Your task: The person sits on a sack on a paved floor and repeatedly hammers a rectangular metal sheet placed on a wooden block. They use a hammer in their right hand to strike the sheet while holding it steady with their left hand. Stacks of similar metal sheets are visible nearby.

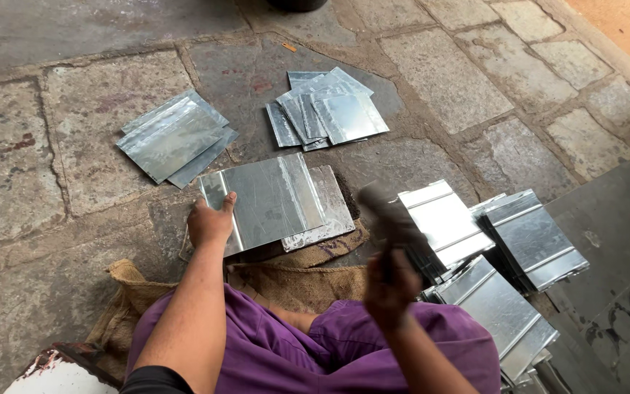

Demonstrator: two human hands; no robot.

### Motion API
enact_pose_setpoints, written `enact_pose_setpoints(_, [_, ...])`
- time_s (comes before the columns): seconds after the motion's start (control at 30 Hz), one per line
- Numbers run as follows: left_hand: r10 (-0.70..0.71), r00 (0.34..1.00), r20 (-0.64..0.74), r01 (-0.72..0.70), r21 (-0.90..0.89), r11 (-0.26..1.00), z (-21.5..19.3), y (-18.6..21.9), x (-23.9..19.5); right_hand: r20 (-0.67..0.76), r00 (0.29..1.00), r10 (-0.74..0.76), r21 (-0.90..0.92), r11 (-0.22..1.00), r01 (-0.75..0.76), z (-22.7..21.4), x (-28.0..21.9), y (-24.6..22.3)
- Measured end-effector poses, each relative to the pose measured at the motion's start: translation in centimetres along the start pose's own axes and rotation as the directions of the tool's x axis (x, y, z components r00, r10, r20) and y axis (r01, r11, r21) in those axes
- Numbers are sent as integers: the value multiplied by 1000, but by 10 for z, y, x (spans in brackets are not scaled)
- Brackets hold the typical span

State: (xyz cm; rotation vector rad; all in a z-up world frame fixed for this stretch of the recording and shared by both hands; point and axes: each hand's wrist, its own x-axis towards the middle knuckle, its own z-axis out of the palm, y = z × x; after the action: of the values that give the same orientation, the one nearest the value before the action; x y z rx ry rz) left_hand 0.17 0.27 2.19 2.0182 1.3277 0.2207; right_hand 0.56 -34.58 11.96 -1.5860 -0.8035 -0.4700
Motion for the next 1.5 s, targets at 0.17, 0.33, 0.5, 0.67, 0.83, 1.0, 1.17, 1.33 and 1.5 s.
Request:
enact_pose_setpoints(0.17, [16,1000,2,-16,-56,998,-2,-1,-2,264,696,667,-418,730,-541,10,-7,20])
enact_pose_setpoints(0.33, [54,998,-18,-54,-28,998,2,-7,4,121,977,176,-214,966,-147,-2,-11,6])
enact_pose_setpoints(0.5, [66,997,-37,-65,11,998,6,-10,7,255,903,346,-294,917,-268,7,-16,12])
enact_pose_setpoints(0.67, [105,990,-96,-107,-12,994,8,-9,11,202,842,500,-442,814,-378,4,-27,31])
enact_pose_setpoints(0.83, [79,996,-47,-81,-51,995,0,-6,5,298,848,438,-431,855,-290,11,-32,40])
enact_pose_setpoints(1.0, [66,998,-21,-66,-8,998,-5,-1,2,227,772,593,-479,759,-442,7,-14,25])
enact_pose_setpoints(1.17, [81,995,50,-79,-46,996,4,-6,2,117,989,93,-276,960,-57,-22,13,4])
enact_pose_setpoints(1.33, [90,994,67,-91,9,996,1,2,2,-19,999,-46,-279,959,38,-7,9,14])
enact_pose_setpoints(1.5, [76,994,81,-73,-33,997,0,1,-1,249,887,389,-325,896,-302,16,-5,37])
